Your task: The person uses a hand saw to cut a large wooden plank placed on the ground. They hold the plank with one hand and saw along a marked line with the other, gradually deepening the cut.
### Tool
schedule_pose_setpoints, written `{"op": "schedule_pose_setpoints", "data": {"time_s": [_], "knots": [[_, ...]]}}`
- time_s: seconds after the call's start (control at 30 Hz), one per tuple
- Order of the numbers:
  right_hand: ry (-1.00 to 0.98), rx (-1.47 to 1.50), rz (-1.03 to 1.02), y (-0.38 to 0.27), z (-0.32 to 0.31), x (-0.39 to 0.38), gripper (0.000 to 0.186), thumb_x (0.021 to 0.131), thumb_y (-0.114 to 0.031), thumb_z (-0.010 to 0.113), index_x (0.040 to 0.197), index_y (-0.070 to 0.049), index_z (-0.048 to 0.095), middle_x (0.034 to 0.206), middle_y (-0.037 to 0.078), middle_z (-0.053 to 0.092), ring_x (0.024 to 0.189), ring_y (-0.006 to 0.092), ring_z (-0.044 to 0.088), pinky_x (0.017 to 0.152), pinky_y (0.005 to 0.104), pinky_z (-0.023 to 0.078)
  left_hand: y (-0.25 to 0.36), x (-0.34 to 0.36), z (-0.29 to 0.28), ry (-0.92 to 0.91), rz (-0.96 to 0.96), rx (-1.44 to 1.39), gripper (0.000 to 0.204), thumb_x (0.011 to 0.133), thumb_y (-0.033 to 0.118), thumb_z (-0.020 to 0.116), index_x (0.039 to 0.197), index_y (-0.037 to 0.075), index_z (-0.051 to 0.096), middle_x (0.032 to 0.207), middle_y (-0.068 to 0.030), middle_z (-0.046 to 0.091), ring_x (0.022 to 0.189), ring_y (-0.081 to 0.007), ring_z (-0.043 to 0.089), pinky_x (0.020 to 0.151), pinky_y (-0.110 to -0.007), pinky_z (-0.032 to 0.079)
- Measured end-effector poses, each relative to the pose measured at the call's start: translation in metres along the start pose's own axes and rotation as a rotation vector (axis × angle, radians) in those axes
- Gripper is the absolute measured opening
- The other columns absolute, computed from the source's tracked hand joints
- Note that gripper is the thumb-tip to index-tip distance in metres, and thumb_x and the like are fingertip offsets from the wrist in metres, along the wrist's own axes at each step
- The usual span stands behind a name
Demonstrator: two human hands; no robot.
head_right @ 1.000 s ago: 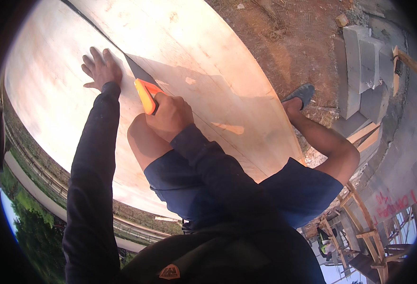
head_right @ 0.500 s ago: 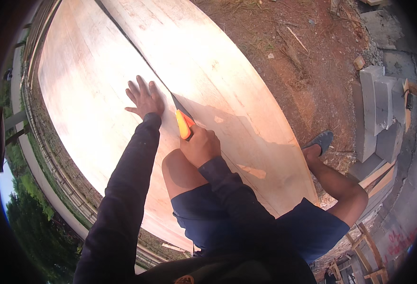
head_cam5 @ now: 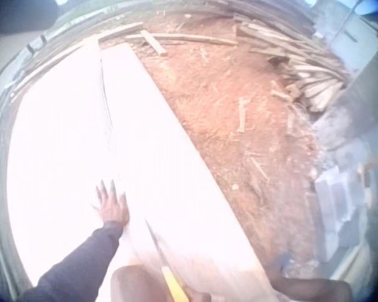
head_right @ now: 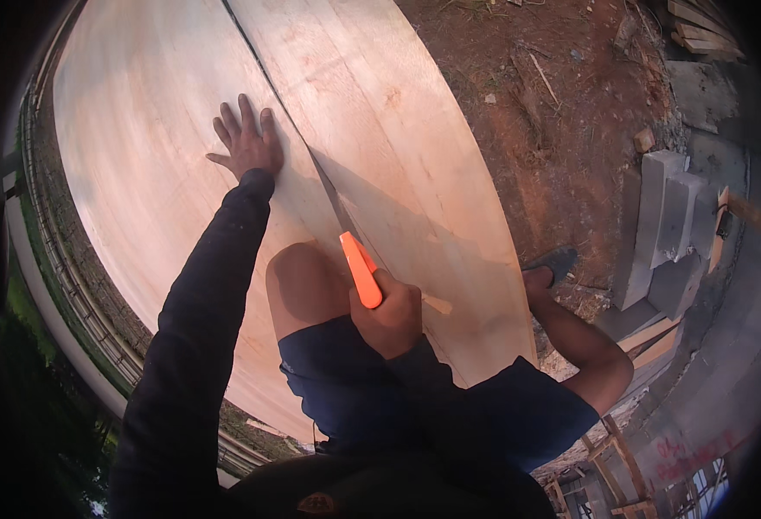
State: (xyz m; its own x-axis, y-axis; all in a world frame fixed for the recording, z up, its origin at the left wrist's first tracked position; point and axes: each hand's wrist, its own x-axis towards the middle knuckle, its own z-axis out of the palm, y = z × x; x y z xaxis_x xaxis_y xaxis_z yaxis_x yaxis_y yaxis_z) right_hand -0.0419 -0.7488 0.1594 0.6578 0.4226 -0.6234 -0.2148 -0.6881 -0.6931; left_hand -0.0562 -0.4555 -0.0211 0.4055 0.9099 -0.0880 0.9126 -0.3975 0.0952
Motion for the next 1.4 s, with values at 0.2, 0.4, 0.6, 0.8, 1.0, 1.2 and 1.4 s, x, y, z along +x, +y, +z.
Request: {"op": "schedule_pose_setpoints", "data": {"time_s": [0.2,0.4,0.6,0.8,1.0,1.2,1.4], "knots": [[0.004,-0.055,-0.005,0.005,0.022,0.007,0.018,0.080,-0.012,0.069,0.076,0.002,0.058,0.061,0.021,0.058,0.059,0.0426,0.060,0.056,0.0434,0.049,-0.005,-0.004,0.006,0.041,0.014,-0.014,0.065,0.102,0.061,0.031,0.159,0.030,0.027,0.168,-0.0075,0.015,0.155,-0.0312,0.009,0.111,-0.078,0.001],[0.087,-0.128,-0.067,0.035,-0.060,-0.152,0.006,0.077,0.003,0.066,0.074,0.005,0.061,0.057,0.012,0.056,0.050,0.0161,0.058,0.051,0.0301,0.045,-0.005,-0.004,0.007,0.103,0.055,-0.060,0.064,0.102,0.061,0.027,0.158,0.031,0.027,0.168,-0.0090,0.015,0.155,-0.0329,0.009,0.110,-0.080,-0.001],[0.047,-0.012,-0.168,-0.005,0.037,0.039,0.022,0.082,-0.008,0.065,0.071,0.005,0.050,0.055,0.015,0.043,0.055,0.0114,0.041,0.052,0.0349,0.039,-0.005,0.002,0.013,0.126,0.068,-0.032,0.064,0.102,0.061,0.026,0.159,0.031,0.026,0.168,-0.0086,0.015,0.155,-0.0329,0.008,0.110,-0.080,0.001],[0.077,-0.085,-0.218,0.025,0.004,-0.033,0.016,0.081,-0.003,0.065,0.071,0.003,0.055,0.056,0.015,0.053,0.048,0.0188,0.054,0.050,0.0347,0.043,-0.011,-0.001,0.015,0.107,0.049,-0.017,0.064,0.102,0.061,0.025,0.159,0.032,0.023,0.168,-0.0079,0.014,0.155,-0.0331,0.009,0.111,-0.080,0.002],[0.064,-0.126,-0.105,0.038,-0.048,-0.132,0.014,0.073,0.000,0.071,0.071,0.001,0.057,0.059,0.015,0.057,0.047,0.0254,0.058,0.050,0.0342,0.048,-0.008,-0.002,0.010,0.116,0.052,-0.038,0.064,0.102,0.061,0.025,0.159,0.031,0.025,0.168,-0.0082,0.015,0.155,-0.0333,0.010,0.111,-0.080,0.002],[0.095,-0.051,-0.247,-0.004,0.047,0.064,0.023,0.083,-0.010,0.065,0.072,0.004,0.052,0.055,0.013,0.042,0.054,0.0124,0.036,0.052,0.0343,0.039,0.001,0.007,0.017,0.177,0.103,-0.043,0.065,0.102,0.062,0.025,0.159,0.031,0.026,0.168,-0.0084,0.016,0.155,-0.0334,0.010,0.111,-0.079,0.002],[0.032,-0.087,-0.126,0.050,-0.035,-0.103,0.008,0.081,0.003,0.064,0.074,0.005,0.060,0.058,0.009,0.056,0.052,0.0115,0.056,0.052,0.0287,0.044,-0.015,-0.002,0.018,0.153,0.061,-0.043,0.066,0.101,0.062,0.030,0.159,0.031,0.027,0.168,-0.0064,0.016,0.155,-0.0307,0.010,0.112,-0.078,0.003]]}}
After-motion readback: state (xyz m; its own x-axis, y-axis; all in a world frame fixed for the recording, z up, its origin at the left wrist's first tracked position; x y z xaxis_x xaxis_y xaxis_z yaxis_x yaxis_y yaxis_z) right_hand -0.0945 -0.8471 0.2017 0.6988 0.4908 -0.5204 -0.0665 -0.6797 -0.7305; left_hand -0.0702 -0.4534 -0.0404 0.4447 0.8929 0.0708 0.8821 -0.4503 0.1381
